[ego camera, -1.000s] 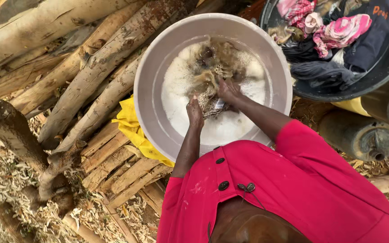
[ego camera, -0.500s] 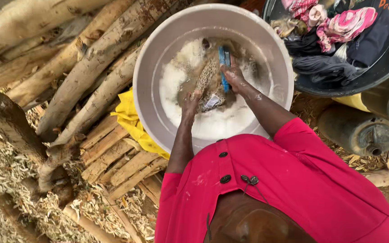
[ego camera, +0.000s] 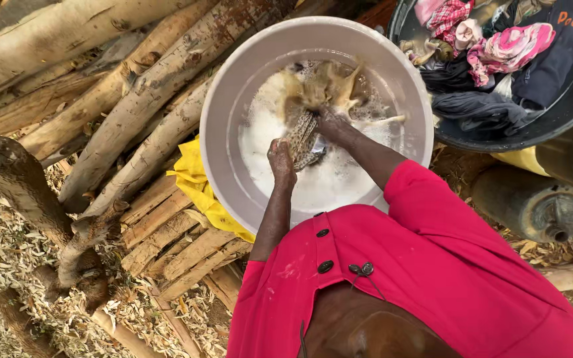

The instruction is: The person washes clothes in a basin of soapy water by hand and using a brush, scrubbing the fabric against itself and with the brush.

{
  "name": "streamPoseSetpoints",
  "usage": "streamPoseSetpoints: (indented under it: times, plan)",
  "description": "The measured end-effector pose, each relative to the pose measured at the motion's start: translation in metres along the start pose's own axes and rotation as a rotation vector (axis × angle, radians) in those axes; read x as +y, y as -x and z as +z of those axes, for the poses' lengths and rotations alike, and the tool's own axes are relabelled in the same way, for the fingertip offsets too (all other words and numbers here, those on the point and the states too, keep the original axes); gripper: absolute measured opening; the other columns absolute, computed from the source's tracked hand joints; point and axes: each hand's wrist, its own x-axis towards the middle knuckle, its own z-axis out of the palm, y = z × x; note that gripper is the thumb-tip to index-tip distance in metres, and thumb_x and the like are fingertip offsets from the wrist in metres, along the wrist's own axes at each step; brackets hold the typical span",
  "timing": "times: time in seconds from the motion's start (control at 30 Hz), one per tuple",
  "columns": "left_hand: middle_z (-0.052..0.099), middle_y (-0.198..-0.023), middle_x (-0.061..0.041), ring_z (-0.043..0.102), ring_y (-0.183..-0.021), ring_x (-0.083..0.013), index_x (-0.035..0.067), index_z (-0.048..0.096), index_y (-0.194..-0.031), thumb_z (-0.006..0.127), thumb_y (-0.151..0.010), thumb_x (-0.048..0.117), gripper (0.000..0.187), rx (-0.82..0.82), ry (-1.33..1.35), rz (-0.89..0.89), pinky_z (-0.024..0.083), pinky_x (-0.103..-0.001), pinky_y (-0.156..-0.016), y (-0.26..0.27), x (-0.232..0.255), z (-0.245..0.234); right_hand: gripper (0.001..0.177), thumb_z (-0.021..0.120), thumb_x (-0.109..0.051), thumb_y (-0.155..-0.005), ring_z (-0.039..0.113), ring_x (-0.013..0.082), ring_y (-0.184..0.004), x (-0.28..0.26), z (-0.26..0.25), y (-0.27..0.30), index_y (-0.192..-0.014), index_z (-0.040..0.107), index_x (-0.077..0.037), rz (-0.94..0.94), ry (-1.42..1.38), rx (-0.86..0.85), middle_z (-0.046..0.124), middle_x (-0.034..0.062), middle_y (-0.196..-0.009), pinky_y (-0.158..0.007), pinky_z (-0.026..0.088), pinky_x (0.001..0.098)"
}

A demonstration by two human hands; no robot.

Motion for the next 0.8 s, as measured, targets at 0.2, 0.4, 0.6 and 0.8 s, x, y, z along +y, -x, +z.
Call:
streamPoseSetpoints:
  times: [0.2,0.4,0.6,0.8]
  plan:
    - [0.047,-0.114,-0.002,0.045,-0.106,-0.0159,0.007,0.056,-0.123,0.060,-0.106,0.038,0.035,0.039,-0.114,0.050,0.040,-0.037,-0.089,-0.017,0.004,0.004,0.055,0.040,-0.042,-0.108,0.072,0.0303,-0.096,0.010,0.038,0.000,-0.151,0.047,-0.008,-0.569,0.316,0.498,0.069,0.0154,-0.123,-0.083,0.061,0.0452]
    - [0.054,-0.106,-0.006,0.049,-0.097,-0.0160,-0.001,0.056,-0.116,0.058,-0.107,0.025,0.027,-0.036,-0.059,0.130,0.044,-0.035,-0.084,0.017,0.035,0.003,0.063,0.044,-0.051,-0.101,0.071,0.0203,-0.081,0.068,0.010,-0.049,-0.154,0.042,-0.019,-0.195,0.260,0.341,0.070,0.0214,-0.123,-0.062,0.065,0.0310]
    - [0.060,-0.106,-0.017,0.057,-0.096,-0.0246,-0.005,0.058,-0.114,0.053,-0.108,0.016,0.023,0.014,-0.279,0.163,0.049,-0.036,-0.086,0.016,0.056,0.016,0.068,0.051,-0.042,-0.104,0.061,0.0328,-0.114,0.048,0.062,-0.013,-0.164,0.027,-0.021,-0.488,0.122,0.370,0.048,0.0231,-0.153,-0.089,0.058,0.0443]
    - [0.047,-0.145,-0.026,0.053,-0.132,-0.0296,-0.010,0.031,-0.151,0.053,-0.105,0.023,0.060,-0.086,-0.036,0.014,0.046,-0.037,-0.111,0.034,0.073,0.007,0.065,0.045,-0.039,-0.108,0.060,0.0362,-0.120,0.078,0.037,-0.043,-0.168,0.026,-0.024,-0.087,0.075,0.060,0.053,0.0236,-0.151,-0.100,0.056,0.0503]
